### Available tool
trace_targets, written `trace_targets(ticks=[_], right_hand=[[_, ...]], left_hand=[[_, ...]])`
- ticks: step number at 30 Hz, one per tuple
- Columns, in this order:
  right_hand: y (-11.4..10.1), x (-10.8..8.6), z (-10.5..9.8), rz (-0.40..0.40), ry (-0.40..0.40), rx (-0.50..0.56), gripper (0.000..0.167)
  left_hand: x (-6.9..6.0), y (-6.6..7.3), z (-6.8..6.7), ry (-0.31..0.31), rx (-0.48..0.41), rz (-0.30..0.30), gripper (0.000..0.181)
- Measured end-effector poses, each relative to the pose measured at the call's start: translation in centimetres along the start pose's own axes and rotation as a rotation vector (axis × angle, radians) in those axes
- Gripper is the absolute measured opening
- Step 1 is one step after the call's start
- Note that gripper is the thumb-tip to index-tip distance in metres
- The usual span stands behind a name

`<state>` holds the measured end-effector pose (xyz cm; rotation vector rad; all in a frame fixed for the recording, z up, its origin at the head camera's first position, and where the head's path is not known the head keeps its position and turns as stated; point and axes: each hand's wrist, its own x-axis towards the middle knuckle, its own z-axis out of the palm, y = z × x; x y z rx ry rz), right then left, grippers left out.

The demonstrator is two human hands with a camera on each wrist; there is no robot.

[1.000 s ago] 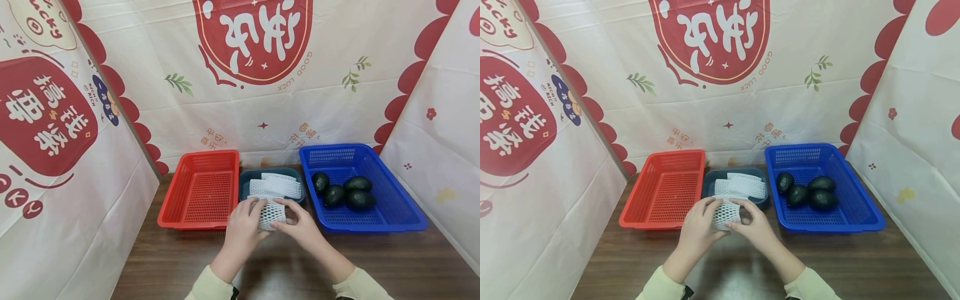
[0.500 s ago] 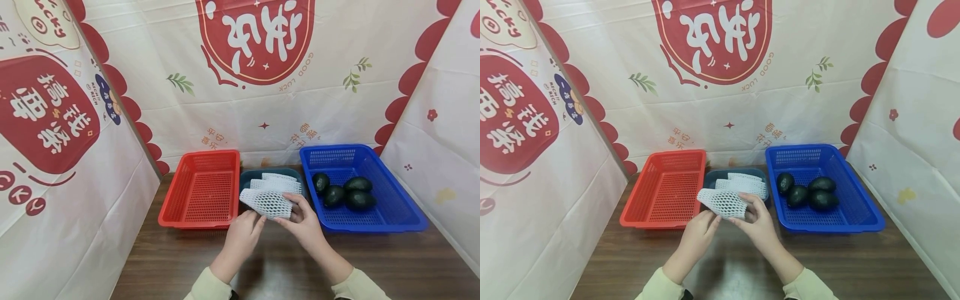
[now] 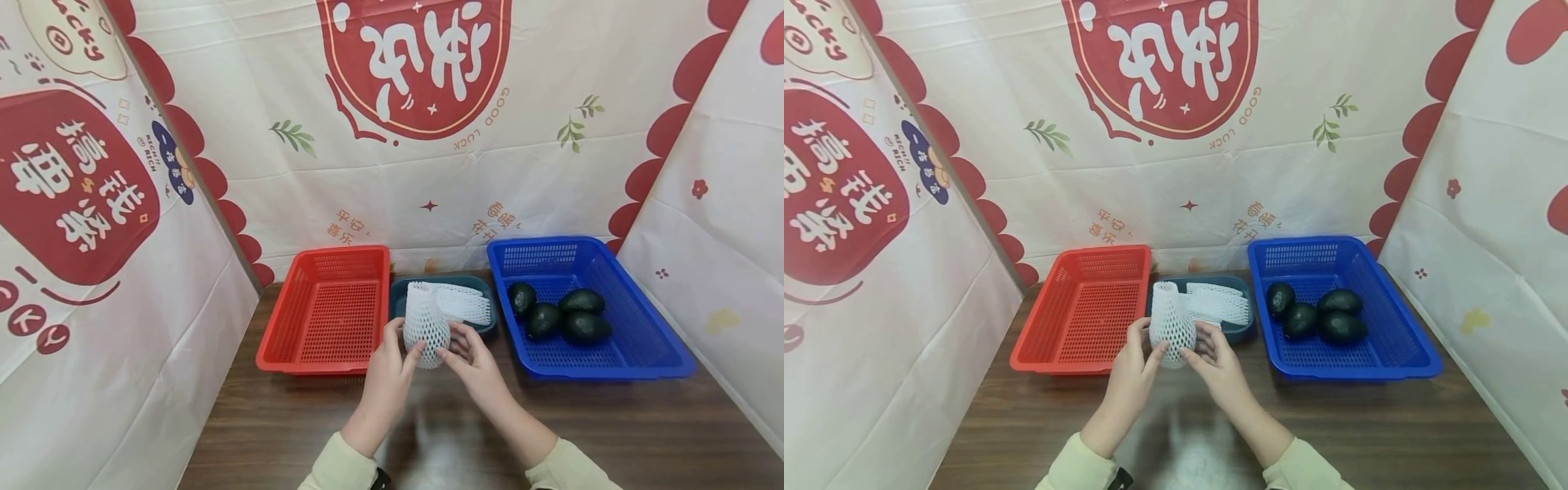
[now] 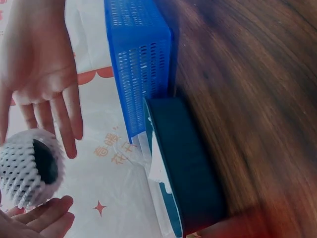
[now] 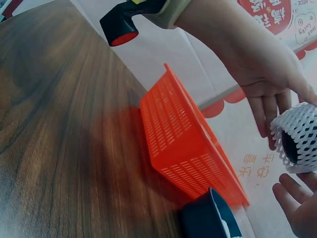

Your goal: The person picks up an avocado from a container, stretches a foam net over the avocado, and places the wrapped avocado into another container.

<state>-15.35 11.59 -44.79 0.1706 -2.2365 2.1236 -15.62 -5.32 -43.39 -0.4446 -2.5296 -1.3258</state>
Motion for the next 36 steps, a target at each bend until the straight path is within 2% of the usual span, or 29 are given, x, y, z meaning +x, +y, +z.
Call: trace_targets(ticks=[5, 10, 17, 24, 29, 32, 36], right_hand=[[0.0, -0.1, 0.2, 0.014, -0.028, 0.003, 0.046], [0.2, -0.2, 0.4, 0.026, -0.036, 0.033, 0.043], [0.1, 0.5, 1.3, 0.077, 0.028, -0.049, 0.050], [0.2, 1.5, 2.9, 0.069, 0.121, -0.117, 0.055], [-0.1, 1.6, 3.6, 0.014, 0.150, -0.132, 0.052], [-0.2, 1.5, 3.9, -0.055, 0.138, -0.141, 0.047], [-0.4, 1.1, 4.2, -0.181, 0.100, -0.216, 0.040]], left_hand=[[0.0, 0.1, 0.1, 0.025, -0.064, -0.029, 0.056], [0.0, -0.1, 0.0, 0.021, -0.076, -0.071, 0.053], [0.2, -0.8, -0.5, -0.015, -0.145, -0.132, 0.049], [0.6, -1.4, -0.9, 0.080, -0.159, -0.224, 0.038], [0.9, -1.7, -1.4, 0.108, -0.274, -0.277, 0.033], [1.2, -1.9, -1.8, 0.090, -0.338, -0.311, 0.042], [1.6, -2.3, -2.6, 0.041, -0.387, -0.336, 0.058]])
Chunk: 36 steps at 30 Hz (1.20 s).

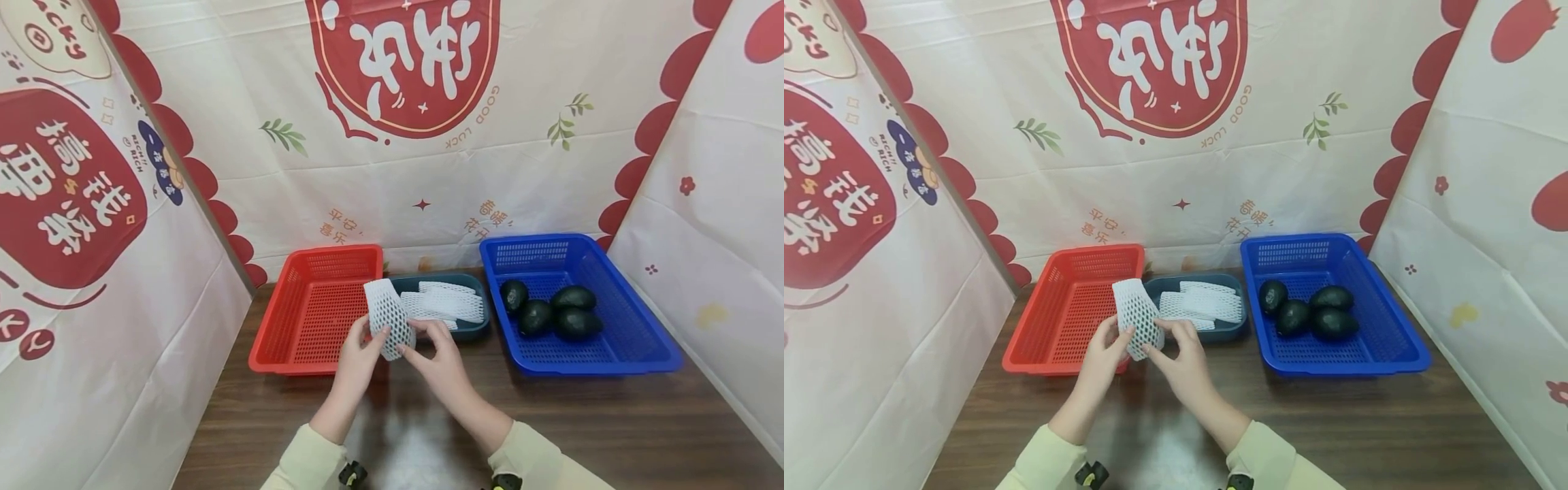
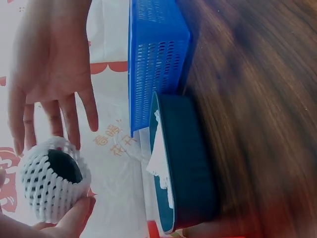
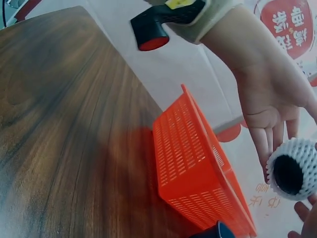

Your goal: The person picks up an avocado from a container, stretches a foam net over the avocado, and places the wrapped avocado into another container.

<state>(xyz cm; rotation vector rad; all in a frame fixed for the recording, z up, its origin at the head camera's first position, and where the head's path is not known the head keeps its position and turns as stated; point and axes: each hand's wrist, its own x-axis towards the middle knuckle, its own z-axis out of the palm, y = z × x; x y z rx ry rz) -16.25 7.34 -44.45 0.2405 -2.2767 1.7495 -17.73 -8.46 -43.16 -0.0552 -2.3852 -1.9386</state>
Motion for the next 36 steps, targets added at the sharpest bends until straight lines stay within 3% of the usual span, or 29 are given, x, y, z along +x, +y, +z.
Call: trace_targets(ticks=[3, 6, 10, 14, 17, 20, 24, 30, 36], right_hand=[[-0.2, -0.4, 0.1, -0.142, -0.027, -0.056, 0.037], [-0.2, -0.7, 0.2, -0.336, -0.056, -0.135, 0.034], [-0.2, -0.6, 0.3, -0.560, -0.107, -0.276, 0.034], [-0.4, -0.2, 0.3, -0.694, -0.204, -0.369, 0.032], [-0.5, 0.3, 0.4, -0.769, -0.264, -0.417, 0.026], [-0.2, 0.8, 0.9, -0.769, -0.271, -0.437, 0.023], [1.2, 1.2, 2.2, -0.705, -0.270, -0.510, 0.022], [3.3, 1.4, 4.3, -0.607, -0.375, -0.705, 0.025], [3.9, 1.5, 5.6, -0.542, -0.371, -0.674, 0.019]], left_hand=[[0.0, 0.0, -0.5, -0.051, 0.000, -0.011, 0.062], [0.1, 0.0, -0.8, -0.100, 0.000, -0.029, 0.065], [0.4, 0.2, -1.3, -0.144, -0.113, -0.106, 0.066], [0.9, 0.2, -2.2, -0.100, -0.195, -0.182, 0.066], [1.5, -0.1, -3.2, -0.037, -0.177, -0.209, 0.069], [2.1, -0.5, -4.1, 0.003, -0.143, -0.211, 0.071], [3.0, -1.2, -5.0, 0.033, -0.043, -0.222, 0.067], [4.3, -2.4, -5.8, 0.004, 0.189, -0.238, 0.065], [6.2, -3.9, -6.4, -0.012, 0.351, -0.234, 0.068]])
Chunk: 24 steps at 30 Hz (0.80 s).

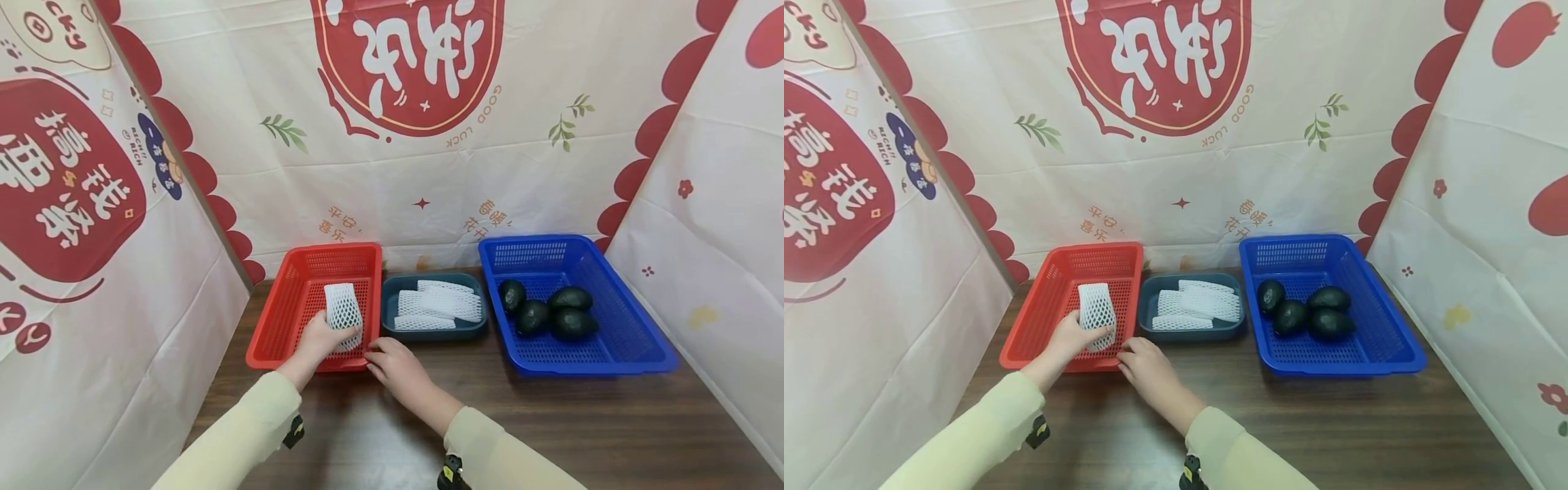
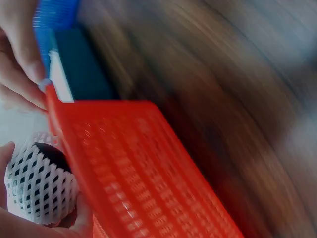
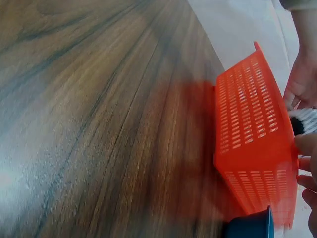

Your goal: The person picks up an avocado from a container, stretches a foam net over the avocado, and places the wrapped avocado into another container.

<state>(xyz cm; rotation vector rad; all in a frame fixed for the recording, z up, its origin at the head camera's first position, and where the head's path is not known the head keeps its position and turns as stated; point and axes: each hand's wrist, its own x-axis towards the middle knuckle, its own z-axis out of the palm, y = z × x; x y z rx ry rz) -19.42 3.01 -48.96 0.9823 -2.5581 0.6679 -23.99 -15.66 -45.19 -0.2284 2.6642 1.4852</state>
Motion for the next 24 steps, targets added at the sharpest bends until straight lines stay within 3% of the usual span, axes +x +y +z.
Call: trace_targets(ticks=[5, 11, 16, 24], right_hand=[[-0.2, 0.3, 0.4, 0.005, 0.052, 0.016, 0.013], [-0.4, 0.4, 0.6, 0.012, 0.067, 0.011, 0.011], [-0.4, 0.7, 0.6, 0.009, 0.065, 0.006, 0.009], [-0.4, 0.8, 0.5, 0.008, 0.067, 0.003, 0.006]], left_hand=[[1.2, -0.6, 0.3, -0.023, 0.177, 0.022, 0.065], [1.7, -1.4, 1.4, -0.090, 0.355, 0.089, 0.061], [1.7, -1.8, 2.0, -0.115, 0.419, 0.122, 0.058], [2.1, -1.7, 2.4, -0.187, 0.480, 0.085, 0.050]])
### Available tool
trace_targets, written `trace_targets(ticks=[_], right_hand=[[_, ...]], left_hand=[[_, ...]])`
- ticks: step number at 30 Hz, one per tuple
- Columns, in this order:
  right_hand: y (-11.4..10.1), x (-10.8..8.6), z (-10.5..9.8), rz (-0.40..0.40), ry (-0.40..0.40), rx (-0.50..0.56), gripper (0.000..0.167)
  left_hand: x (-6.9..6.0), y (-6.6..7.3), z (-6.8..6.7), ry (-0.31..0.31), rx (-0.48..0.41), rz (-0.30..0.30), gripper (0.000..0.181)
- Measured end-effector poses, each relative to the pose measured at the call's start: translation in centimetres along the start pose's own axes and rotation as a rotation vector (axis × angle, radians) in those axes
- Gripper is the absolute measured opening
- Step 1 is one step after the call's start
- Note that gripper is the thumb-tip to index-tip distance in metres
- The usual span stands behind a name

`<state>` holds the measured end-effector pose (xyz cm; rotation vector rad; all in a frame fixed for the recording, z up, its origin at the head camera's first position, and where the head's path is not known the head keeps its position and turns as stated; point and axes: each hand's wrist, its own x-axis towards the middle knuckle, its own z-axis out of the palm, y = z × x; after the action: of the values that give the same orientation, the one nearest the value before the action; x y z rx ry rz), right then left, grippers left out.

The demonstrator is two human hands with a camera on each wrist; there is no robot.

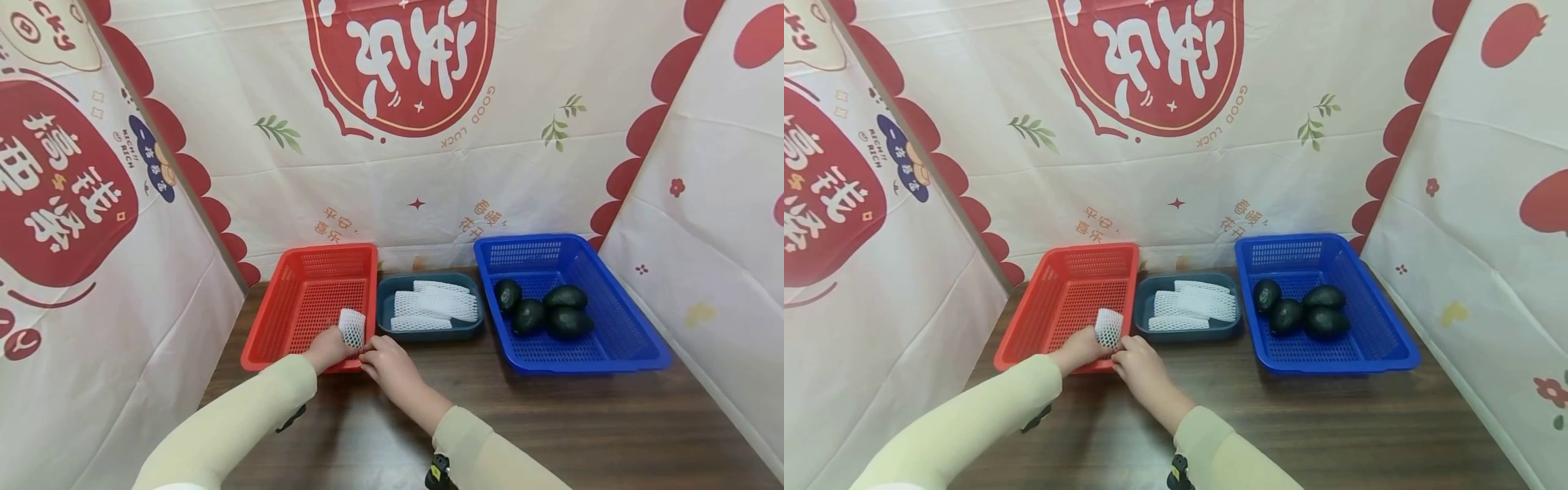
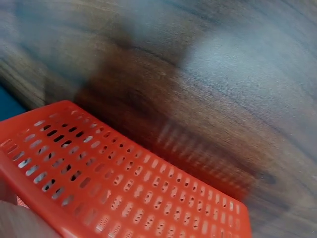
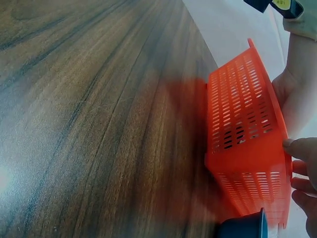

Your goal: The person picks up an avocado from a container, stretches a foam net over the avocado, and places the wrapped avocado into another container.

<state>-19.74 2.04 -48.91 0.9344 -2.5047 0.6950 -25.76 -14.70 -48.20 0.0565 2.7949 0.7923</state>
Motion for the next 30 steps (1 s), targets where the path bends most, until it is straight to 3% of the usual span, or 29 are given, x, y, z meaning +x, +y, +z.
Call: trace_targets(ticks=[12, 18, 24, 30], right_hand=[[-0.05, 0.01, -0.06, 0.028, -0.005, 0.013, 0.008], [0.05, 0.02, 0.00, -0.013, 0.017, 0.014, 0.006], [0.03, -0.01, 0.12, -0.007, 0.011, 0.031, 0.007], [0.08, 0.06, -0.02, 0.008, 0.004, 0.019, 0.005]], left_hand=[[-0.05, 0.48, 0.21, -0.026, 0.064, -0.053, 0.051], [-0.52, 0.83, -0.27, -0.031, -0.003, -0.124, 0.050], [-0.78, 0.86, -0.51, -0.039, -0.015, -0.109, 0.044], [-0.22, 0.20, -0.21, -0.025, 0.040, -0.079, 0.052]])
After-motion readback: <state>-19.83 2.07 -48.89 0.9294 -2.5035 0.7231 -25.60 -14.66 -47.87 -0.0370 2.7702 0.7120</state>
